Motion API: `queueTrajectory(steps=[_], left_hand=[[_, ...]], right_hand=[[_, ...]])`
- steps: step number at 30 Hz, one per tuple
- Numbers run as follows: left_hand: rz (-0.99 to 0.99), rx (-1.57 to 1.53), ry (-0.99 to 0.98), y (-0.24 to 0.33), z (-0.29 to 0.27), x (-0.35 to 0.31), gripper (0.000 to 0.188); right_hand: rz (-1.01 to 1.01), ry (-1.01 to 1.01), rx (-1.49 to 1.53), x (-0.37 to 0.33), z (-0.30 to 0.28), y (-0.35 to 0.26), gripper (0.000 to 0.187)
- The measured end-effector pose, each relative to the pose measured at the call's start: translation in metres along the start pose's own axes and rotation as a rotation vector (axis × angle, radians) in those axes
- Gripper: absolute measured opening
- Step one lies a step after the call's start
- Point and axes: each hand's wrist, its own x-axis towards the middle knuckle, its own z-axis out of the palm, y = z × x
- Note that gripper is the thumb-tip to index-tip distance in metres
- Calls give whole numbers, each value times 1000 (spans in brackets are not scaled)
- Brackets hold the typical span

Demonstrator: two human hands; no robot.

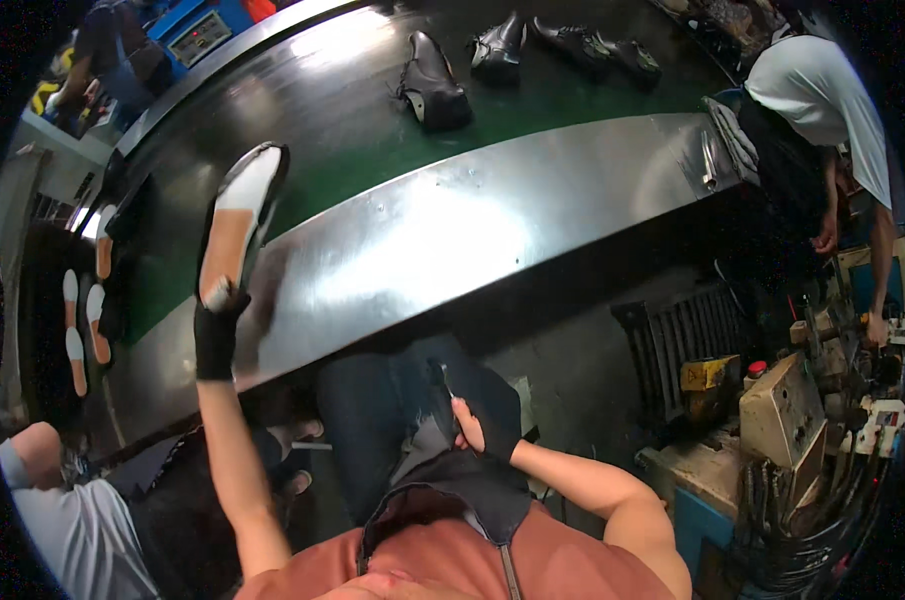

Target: The person uses pliers to trim excess material from the edges of shoes on a conveyor belt. They repeatedly pick up shoes, pull away loose material with the pliers, and place the shoes back on the belt. The process is repeated for multiple shoes throughout the clip.

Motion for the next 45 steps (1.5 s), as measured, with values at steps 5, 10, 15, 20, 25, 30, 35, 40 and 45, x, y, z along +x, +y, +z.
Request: queueTrajectory(steps=[5,10,15,20,25,30,35,40,45], left_hand=[[39,-166,67,2,-4,-165,60],[542,173,-67,-10,57,-236,63],[574,316,-310,23,139,-222,34],[383,128,-320,-4,160,-184,25],[250,-148,-362,-9,165,-182,49],[257,-133,-168,-20,155,-195,75],[265,-133,-169,-3,160,-206,75],[245,-205,-145,-4,164,-212,70],[282,-177,-125,-3,161,-211,64]], right_hand=[[-40,82,102,-38,0,26,51],[-86,38,68,-105,2,-16,47],[-186,-27,42,-131,2,-46,46],[-167,-118,48,-149,23,-55,45],[-316,-217,108,-96,51,-52,40],[-165,-396,488,-92,63,-56,45],[-49,-505,610,-104,44,-52,50],[-134,-633,286,-78,21,-57,55],[158,-1067,1120,-70,48,-42,66]])
